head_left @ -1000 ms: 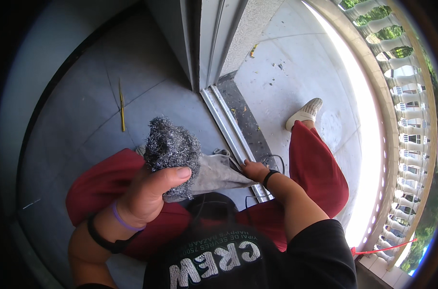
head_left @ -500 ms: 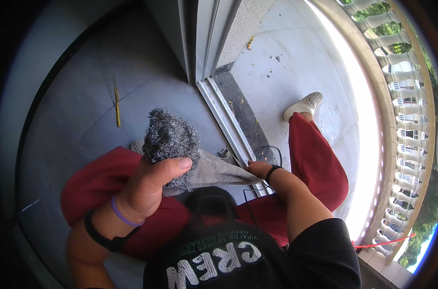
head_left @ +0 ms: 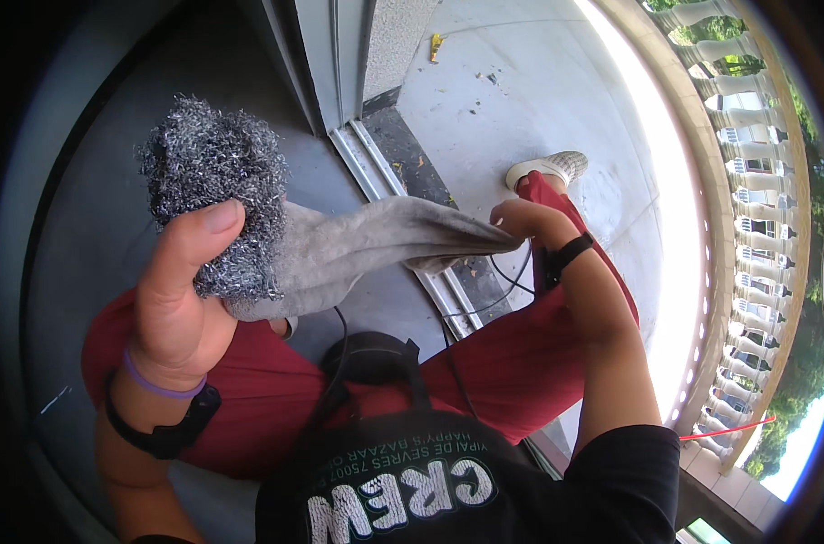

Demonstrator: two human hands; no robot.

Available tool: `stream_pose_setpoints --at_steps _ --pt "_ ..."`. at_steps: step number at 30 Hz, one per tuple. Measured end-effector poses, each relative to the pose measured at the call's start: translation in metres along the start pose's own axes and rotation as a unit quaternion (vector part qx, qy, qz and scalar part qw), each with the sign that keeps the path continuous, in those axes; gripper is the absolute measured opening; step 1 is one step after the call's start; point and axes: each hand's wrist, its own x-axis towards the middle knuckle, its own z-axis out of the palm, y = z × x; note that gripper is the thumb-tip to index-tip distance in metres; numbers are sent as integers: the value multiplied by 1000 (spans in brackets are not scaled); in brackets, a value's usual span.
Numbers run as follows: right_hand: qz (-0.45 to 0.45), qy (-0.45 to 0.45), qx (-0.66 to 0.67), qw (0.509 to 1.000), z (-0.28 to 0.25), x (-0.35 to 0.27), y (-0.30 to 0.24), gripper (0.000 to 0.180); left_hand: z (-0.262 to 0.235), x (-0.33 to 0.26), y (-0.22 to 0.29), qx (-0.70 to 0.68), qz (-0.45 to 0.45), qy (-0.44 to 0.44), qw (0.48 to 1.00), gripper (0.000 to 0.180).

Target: The person clears debris from a sliding door track, washes and wrings out a cloth in a bucket of water, and cleans the track by wiping it with the cloth.

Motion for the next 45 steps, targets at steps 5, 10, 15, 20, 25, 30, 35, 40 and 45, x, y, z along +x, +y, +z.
stream_pose_setpoints --at_steps 5,10,15,20,25,30,35,40,45 --pt "11 324 369 871 -80 -68 39 48 8 15 14 15 105 -33 994 35" --pt "44 380 581 718 -99 -67 49 28 21 25 24 17 142 -41 989 36" --pt "-6 473 650 595 -110 -69 62 19 20 23 24 14 148 -46 988 40" --pt "43 459 616 639 -125 -62 54 24 19 25 22 19 144 -28 989 39" --pt "113 464 602 640 -129 -56 51 25 17 16 21 7 133 -29 991 37" --pt "-234 514 745 355 -131 -53 46 26 11 7 30 40 140 -15 989 46" --pt "-240 496 797 250 -103 -45 12 27 6 -5 35 60 150 6 987 47" --pt "5 494 771 403 -52 0 -44 11 3 -19 19 80 39 2 996 55" --pt "-9 304 720 624 -9 72 -79 11 -6 -24 -7 128 -104 -129 978 21"
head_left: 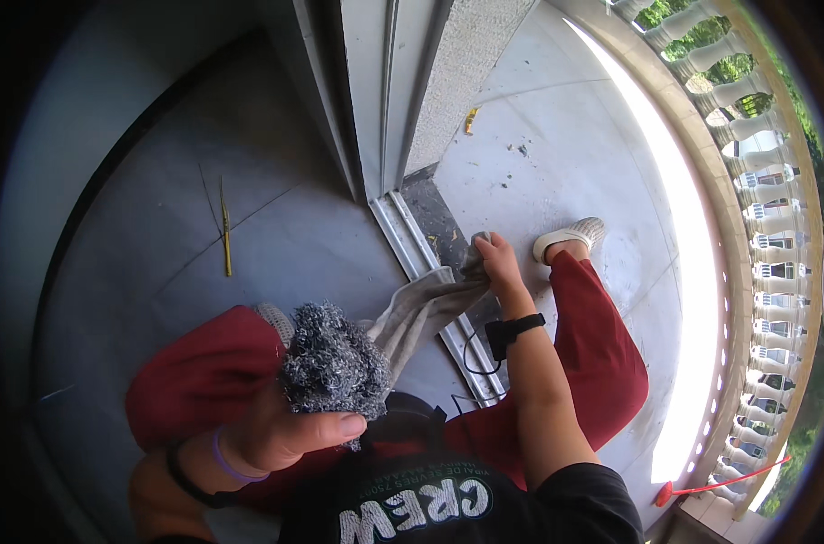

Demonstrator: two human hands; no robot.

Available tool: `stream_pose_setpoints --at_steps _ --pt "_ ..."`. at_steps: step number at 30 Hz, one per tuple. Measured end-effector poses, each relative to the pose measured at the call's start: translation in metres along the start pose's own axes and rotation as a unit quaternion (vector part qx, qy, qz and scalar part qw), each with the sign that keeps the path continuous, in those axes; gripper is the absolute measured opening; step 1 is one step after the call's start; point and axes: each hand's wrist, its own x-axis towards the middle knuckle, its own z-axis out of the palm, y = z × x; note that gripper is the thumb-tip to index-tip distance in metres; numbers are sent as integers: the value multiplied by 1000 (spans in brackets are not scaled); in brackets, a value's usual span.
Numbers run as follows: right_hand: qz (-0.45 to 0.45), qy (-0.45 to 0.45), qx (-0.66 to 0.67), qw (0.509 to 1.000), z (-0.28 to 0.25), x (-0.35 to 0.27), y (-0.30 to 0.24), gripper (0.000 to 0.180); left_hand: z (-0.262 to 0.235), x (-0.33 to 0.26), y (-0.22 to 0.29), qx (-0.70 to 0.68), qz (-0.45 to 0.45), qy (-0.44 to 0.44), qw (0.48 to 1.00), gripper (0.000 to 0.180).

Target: The person clears debris from a sliding door track, washes and wrings out a cloth in a bucket of water, and cleans the track by wiping it with the cloth.

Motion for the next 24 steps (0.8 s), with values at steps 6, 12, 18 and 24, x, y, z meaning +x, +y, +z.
stream_pose_setpoints --at_steps 6,12,18,24 --pt "-71 -113 -356 925 68 52 16 23 -12 4 3 34 -79 -21 996 21" --pt "-323 -76 -456 826 121 115 65 40 -23 19 8 51 -109 -31 992 28" --pt "-348 -93 -665 654 147 97 42 56 -33 14 12 81 -136 33 987 22" --pt "-309 -99 -754 571 155 100 34 65 -29 15 12 63 -92 75 991 19"
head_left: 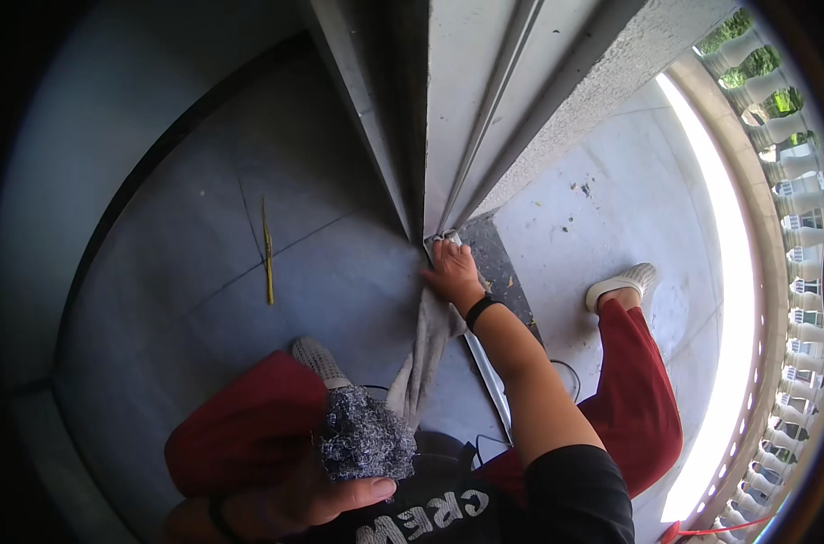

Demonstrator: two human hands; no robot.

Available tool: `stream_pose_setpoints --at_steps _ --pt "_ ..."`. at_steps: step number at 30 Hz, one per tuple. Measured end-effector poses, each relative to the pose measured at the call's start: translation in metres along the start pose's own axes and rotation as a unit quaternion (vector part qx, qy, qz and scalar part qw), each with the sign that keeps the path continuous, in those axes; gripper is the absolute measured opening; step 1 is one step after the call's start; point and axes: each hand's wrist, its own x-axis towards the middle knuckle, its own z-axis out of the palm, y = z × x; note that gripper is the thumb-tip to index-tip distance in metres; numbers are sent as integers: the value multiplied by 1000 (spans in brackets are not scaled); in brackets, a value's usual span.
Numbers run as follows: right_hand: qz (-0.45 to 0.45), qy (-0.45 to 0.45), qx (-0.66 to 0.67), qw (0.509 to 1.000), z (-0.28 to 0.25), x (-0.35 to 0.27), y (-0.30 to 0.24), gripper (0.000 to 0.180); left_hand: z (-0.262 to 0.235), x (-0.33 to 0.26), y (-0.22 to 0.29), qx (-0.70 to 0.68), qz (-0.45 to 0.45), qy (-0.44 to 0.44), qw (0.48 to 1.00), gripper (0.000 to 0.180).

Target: The person clears debris from a sliding door track, washes and wrings out a cloth in a bucket of water, and cleans the track by wiping it with the cloth.

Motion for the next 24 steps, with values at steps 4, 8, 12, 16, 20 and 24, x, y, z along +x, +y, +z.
stream_pose_setpoints --at_steps 4,8,12,16,20,24 --pt "36 -2 64 997 11 -18 -4 75 -1 4 -1 -46 -39 -12 998 42" --pt "50 -16 100 994 25 -85 -8 68 -1 -3 -8 -77 -5 -9 997 42" --pt "54 -71 134 987 47 -149 -2 44 -2 -12 1 -2 72 -56 996 24" --pt "68 -150 162 973 49 -173 19 18 -2 -15 -1 51 99 -126 986 33" --pt "96 54 223 969 31 -113 28 11 -3 -12 1 116 128 -122 977 29" --pt "106 142 264 948 17 -26 12 15 -4 -5 10 104 62 -112 986 38"
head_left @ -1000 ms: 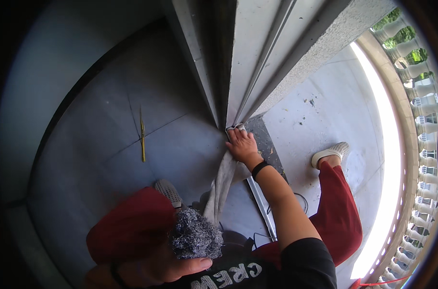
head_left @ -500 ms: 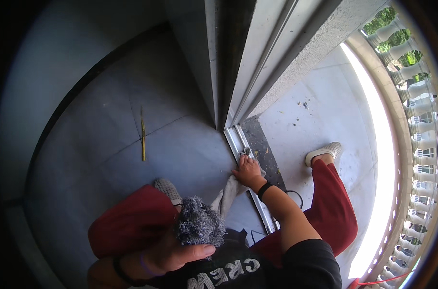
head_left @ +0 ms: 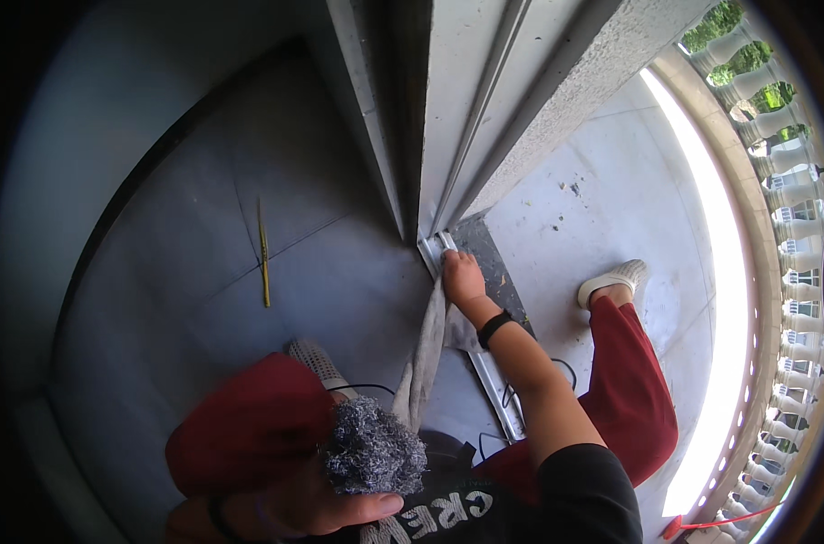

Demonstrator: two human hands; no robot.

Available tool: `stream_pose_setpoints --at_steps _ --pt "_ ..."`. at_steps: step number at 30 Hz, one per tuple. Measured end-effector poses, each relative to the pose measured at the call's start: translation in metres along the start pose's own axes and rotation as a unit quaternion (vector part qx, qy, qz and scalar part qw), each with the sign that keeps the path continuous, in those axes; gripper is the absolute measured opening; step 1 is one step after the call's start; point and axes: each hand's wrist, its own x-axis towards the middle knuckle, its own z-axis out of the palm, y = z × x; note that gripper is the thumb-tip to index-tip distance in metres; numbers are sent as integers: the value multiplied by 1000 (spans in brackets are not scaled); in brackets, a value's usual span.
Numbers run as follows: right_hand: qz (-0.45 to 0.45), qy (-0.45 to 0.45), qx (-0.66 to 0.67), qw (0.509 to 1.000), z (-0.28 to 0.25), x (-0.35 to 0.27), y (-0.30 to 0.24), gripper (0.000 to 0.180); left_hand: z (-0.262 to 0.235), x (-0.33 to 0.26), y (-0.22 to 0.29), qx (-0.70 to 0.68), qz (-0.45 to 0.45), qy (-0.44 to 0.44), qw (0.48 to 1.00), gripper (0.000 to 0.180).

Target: The person clears debris from a sliding door track, washes and wrings out a cloth in a bucket of water, and cleans the track by wiping it with the cloth.

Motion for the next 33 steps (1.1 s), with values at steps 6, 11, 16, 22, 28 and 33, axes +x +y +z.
stream_pose_setpoints --at_steps 6,11,16,22,28,33 --pt "8 127 -68 990 43 19 -23 22 3 5 -6 -41 -117 95 988 42" --pt "57 -47 -14 997 28 0 -15 23 8 7 -3 -230 -73 140 960 32" --pt "61 -201 -61 976 6 -72 13 21 12 5 -4 -202 -50 124 970 27" --pt "5 -489 -103 866 -28 -110 68 25 13 4 -12 -194 -69 91 974 22" --pt "153 -71 90 981 -44 -16 51 31 13 8 -8 -193 -121 116 967 36" --pt "280 33 232 931 25 44 24 39 12 10 -7 -252 -169 219 927 52"
